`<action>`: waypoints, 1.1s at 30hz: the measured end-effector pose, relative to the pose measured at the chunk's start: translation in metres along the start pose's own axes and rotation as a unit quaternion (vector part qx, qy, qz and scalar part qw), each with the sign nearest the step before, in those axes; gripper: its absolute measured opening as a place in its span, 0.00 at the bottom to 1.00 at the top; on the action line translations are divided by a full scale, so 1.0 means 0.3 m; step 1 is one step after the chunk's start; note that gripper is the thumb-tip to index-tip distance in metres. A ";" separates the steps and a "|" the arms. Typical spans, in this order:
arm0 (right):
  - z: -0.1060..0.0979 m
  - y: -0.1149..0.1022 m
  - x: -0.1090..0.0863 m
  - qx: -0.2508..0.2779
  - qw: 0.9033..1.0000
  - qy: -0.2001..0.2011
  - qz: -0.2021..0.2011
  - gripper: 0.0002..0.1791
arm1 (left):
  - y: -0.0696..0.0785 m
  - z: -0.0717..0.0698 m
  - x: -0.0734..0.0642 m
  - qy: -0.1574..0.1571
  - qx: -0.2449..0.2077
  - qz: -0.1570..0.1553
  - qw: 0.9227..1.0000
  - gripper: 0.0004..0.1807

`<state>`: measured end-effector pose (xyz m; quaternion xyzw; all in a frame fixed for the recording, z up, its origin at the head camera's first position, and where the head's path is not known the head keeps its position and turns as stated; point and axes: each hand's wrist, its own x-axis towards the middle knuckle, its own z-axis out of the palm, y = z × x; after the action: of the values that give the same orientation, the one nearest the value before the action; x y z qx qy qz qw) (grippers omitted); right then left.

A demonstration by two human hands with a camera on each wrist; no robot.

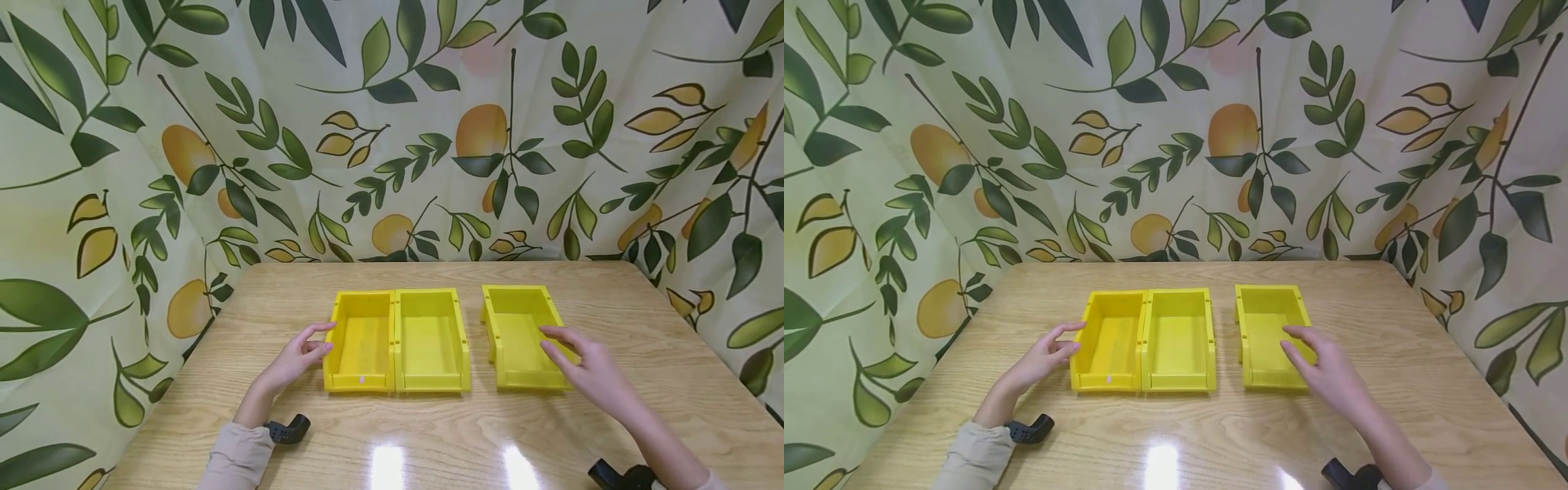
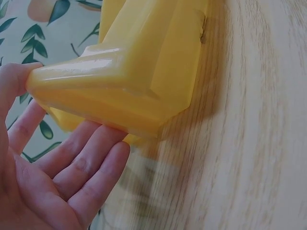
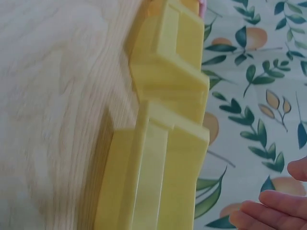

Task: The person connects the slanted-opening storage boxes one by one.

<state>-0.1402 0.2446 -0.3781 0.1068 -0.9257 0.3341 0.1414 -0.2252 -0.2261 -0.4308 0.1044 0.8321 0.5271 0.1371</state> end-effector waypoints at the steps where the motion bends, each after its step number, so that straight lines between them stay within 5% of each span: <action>1: -0.005 0.008 0.000 -0.002 1.000 0.001 0.002 0.19 | -0.002 0.000 0.000 0.001 -0.002 -0.002 1.000 0.29; 14: -0.062 0.103 0.020 -0.022 0.999 -0.004 0.036 0.22 | -0.004 -0.004 -0.001 -0.005 -0.004 0.006 1.000 0.29; 28: -0.060 0.201 0.035 0.024 0.998 -0.014 0.053 0.25 | 0.000 0.001 -0.002 0.001 0.003 0.002 1.000 0.30; 33: -0.051 0.225 0.034 0.030 0.995 -0.046 0.088 0.28 | 0.000 0.000 -0.003 0.000 -0.003 -0.001 1.000 0.30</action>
<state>-0.1664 0.3044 -0.4031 0.0442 -0.9266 0.3676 0.0657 -0.2242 -0.2265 -0.4306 0.1038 0.8307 0.5293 0.1381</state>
